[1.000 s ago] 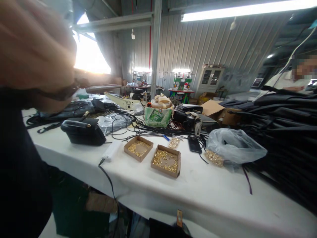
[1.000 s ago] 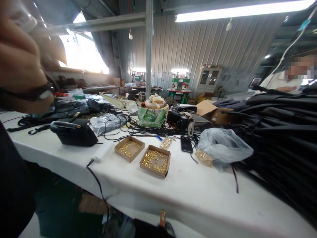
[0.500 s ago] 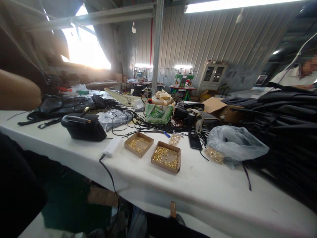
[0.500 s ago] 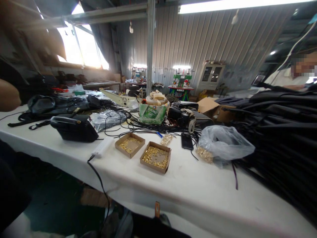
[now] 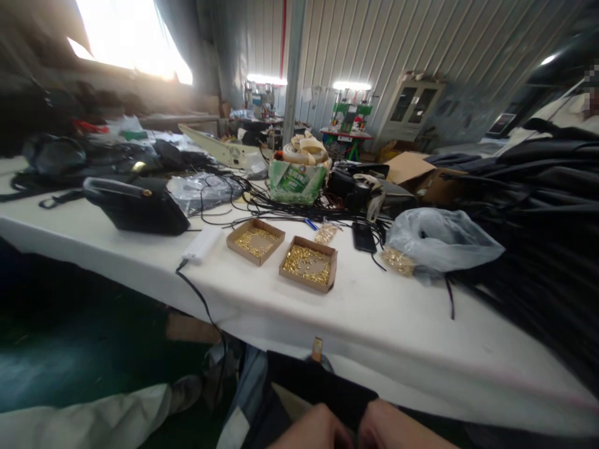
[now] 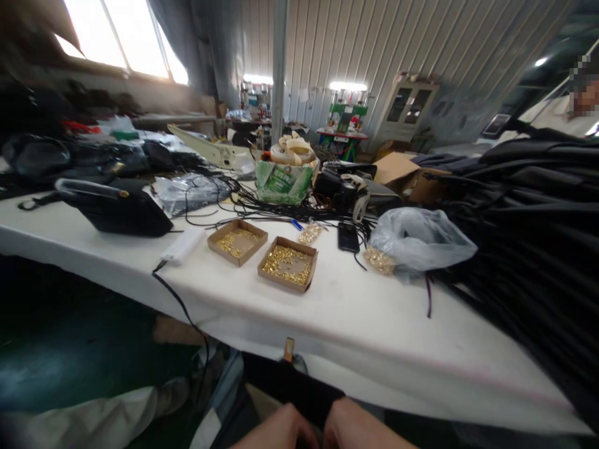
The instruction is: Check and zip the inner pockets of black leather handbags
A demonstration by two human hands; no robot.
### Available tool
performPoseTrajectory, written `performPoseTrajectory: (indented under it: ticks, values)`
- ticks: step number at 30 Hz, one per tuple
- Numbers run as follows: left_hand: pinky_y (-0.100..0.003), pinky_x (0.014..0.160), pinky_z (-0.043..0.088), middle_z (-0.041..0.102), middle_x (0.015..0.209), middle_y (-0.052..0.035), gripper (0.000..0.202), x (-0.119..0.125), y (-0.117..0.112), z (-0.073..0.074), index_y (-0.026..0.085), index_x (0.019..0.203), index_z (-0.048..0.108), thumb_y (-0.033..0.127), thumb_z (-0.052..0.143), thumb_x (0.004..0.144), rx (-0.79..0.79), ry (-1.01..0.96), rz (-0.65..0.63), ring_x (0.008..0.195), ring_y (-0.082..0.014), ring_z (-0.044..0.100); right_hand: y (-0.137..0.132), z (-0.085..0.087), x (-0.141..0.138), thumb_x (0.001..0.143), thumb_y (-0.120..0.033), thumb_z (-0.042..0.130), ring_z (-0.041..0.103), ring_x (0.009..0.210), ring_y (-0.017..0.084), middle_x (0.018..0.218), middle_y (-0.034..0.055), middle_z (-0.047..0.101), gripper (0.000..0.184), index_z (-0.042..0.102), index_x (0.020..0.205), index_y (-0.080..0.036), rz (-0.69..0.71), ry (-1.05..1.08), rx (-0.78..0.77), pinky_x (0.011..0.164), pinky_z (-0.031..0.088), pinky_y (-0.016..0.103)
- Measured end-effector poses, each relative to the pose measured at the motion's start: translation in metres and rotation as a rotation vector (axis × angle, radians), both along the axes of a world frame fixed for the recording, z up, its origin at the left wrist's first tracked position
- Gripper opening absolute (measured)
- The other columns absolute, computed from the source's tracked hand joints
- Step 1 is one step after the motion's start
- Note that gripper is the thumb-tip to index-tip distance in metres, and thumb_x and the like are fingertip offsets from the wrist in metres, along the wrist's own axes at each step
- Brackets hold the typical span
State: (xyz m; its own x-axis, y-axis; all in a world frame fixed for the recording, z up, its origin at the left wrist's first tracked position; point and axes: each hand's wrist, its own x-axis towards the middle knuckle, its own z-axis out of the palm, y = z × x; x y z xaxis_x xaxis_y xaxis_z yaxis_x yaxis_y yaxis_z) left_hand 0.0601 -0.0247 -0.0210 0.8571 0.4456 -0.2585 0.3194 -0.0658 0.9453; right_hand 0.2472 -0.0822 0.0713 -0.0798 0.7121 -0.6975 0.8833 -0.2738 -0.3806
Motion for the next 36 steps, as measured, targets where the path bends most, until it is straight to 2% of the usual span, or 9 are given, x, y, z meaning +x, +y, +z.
performPoseTrajectory:
  ticks: [2, 3, 5, 11, 16, 23, 29, 36]
  values:
    - [-0.031, 0.072, 0.057, 0.073, 0.085, -0.0003, 0.030, 0.003, -0.010, -0.003, 0.014, 0.088, 0.074, 0.041, 0.082, 0.096, -0.016, 0.008, 0.012, 0.080, -0.0202, 0.069, -0.004, -0.003, -0.001, 0.084, -0.019, 0.080, 0.060, 0.054, 0.013, 0.058, -0.0045, 0.062, 0.022, 0.067, 0.066, -0.017, -0.046, 0.018, -0.059, 0.048, 0.042, 0.021]
    - [-0.030, 0.071, 0.052, 0.071, 0.078, 0.0000, 0.026, 0.004, -0.015, -0.004, 0.013, 0.080, 0.073, 0.036, 0.083, 0.091, -0.024, 0.009, 0.026, 0.080, -0.0214, 0.067, -0.006, -0.004, -0.001, 0.076, -0.012, 0.073, 0.060, 0.051, 0.014, 0.053, -0.0045, 0.060, 0.019, 0.064, 0.060, -0.018, -0.071, 0.045, -0.081, 0.045, 0.037, 0.021]
    - [-0.029, 0.071, 0.045, 0.072, 0.075, -0.0003, 0.016, 0.005, -0.020, -0.007, 0.013, 0.078, 0.076, 0.027, 0.077, 0.086, -0.038, 0.007, 0.058, 0.084, -0.0227, 0.066, -0.008, -0.006, 0.000, 0.068, -0.011, 0.063, 0.065, 0.052, 0.015, 0.052, -0.0037, 0.063, 0.013, 0.066, 0.059, -0.020, -0.122, 0.077, -0.117, 0.045, 0.037, 0.020]
    - [-0.028, 0.064, 0.035, 0.065, 0.065, -0.0005, 0.021, 0.007, -0.022, -0.003, 0.012, 0.070, 0.076, 0.030, 0.072, 0.080, -0.054, 0.024, 0.068, 0.073, -0.0190, 0.058, -0.009, -0.006, 0.005, 0.058, -0.017, 0.057, 0.074, 0.061, 0.019, 0.059, 0.0008, 0.073, 0.011, 0.067, 0.059, -0.020, -0.172, 0.121, -0.163, 0.045, 0.040, 0.019]
    - [-0.029, 0.060, 0.033, 0.068, 0.065, -0.0012, 0.019, 0.014, -0.023, 0.004, 0.013, 0.069, 0.077, 0.028, 0.069, 0.078, -0.041, 0.011, 0.062, 0.070, -0.0180, 0.058, -0.014, -0.011, 0.014, 0.058, -0.019, 0.054, 0.077, 0.063, 0.021, 0.058, 0.0006, 0.072, 0.018, 0.071, 0.064, -0.020, -0.222, 0.149, -0.186, 0.046, 0.044, 0.019]
    - [-0.030, 0.057, 0.031, 0.069, 0.065, -0.0018, 0.020, 0.019, -0.029, 0.003, 0.013, 0.069, 0.077, 0.028, 0.068, 0.078, -0.040, 0.031, 0.048, 0.066, -0.0165, 0.055, -0.024, -0.020, 0.024, 0.059, -0.023, 0.057, 0.081, 0.073, 0.022, 0.066, 0.0010, 0.076, 0.028, 0.078, 0.077, -0.019, -0.324, 0.228, -0.286, 0.057, 0.058, 0.021]
    - [-0.030, 0.058, 0.032, 0.071, 0.067, -0.0013, 0.018, 0.022, -0.031, 0.007, 0.016, 0.070, 0.077, 0.029, 0.068, 0.079, -0.043, 0.054, 0.021, 0.069, -0.0181, 0.060, -0.027, -0.020, 0.030, 0.061, -0.021, 0.058, 0.078, 0.071, 0.021, 0.066, 0.0007, 0.076, 0.024, 0.077, 0.076, -0.019, -0.293, 0.244, -0.268, 0.053, 0.051, 0.020]
    - [-0.030, 0.056, 0.029, 0.056, 0.058, 0.0028, 0.020, 0.026, -0.033, 0.011, 0.018, 0.060, 0.063, 0.029, 0.069, 0.076, -0.048, 0.098, 0.025, 0.064, -0.0155, 0.056, -0.027, -0.016, 0.031, 0.064, -0.016, 0.057, 0.071, 0.063, 0.017, 0.063, -0.0028, 0.072, 0.013, 0.069, 0.068, -0.019, -0.183, 0.281, -0.205, 0.048, 0.040, 0.020]
